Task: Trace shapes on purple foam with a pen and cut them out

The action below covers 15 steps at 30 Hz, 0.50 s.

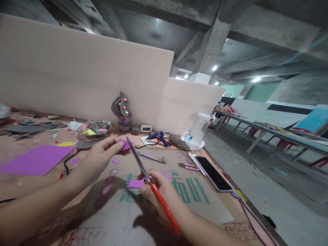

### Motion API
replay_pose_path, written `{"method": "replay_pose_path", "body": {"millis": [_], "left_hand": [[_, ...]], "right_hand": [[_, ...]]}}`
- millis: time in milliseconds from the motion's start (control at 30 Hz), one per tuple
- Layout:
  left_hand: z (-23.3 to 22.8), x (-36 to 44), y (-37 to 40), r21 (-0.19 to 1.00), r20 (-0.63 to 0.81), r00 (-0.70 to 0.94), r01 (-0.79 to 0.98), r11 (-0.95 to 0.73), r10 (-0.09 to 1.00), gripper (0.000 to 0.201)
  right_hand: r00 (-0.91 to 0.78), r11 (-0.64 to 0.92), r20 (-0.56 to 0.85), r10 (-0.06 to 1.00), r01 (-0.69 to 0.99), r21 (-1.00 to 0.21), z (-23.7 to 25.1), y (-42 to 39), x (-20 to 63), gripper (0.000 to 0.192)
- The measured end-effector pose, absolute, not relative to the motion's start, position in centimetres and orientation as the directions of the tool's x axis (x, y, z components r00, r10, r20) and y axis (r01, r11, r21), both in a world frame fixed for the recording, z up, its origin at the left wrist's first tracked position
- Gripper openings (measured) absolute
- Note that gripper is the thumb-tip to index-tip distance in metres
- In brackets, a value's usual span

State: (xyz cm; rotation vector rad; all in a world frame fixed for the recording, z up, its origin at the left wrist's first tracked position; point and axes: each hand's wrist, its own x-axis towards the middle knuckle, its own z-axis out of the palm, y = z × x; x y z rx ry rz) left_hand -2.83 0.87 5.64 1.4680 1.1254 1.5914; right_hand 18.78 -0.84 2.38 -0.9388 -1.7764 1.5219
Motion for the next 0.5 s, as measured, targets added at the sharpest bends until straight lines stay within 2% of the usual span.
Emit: {"method": "replay_pose_path", "body": {"millis": [267,500], "left_hand": [[5.5,-1.8,0.2,0.944,0.331,-0.04,0.012,-0.331,0.943,0.022],[5.7,-1.7,0.2,0.94,0.322,-0.114,-0.083,-0.332,0.94,0.018]], "right_hand": [[-0.556,0.063,0.022,0.831,0.056,-0.996,2.1,-1.3,18.5,0.065],[-0.606,0.113,0.036,0.795,0.089,-0.99,1.8,-1.3,18.8,0.064]]}}
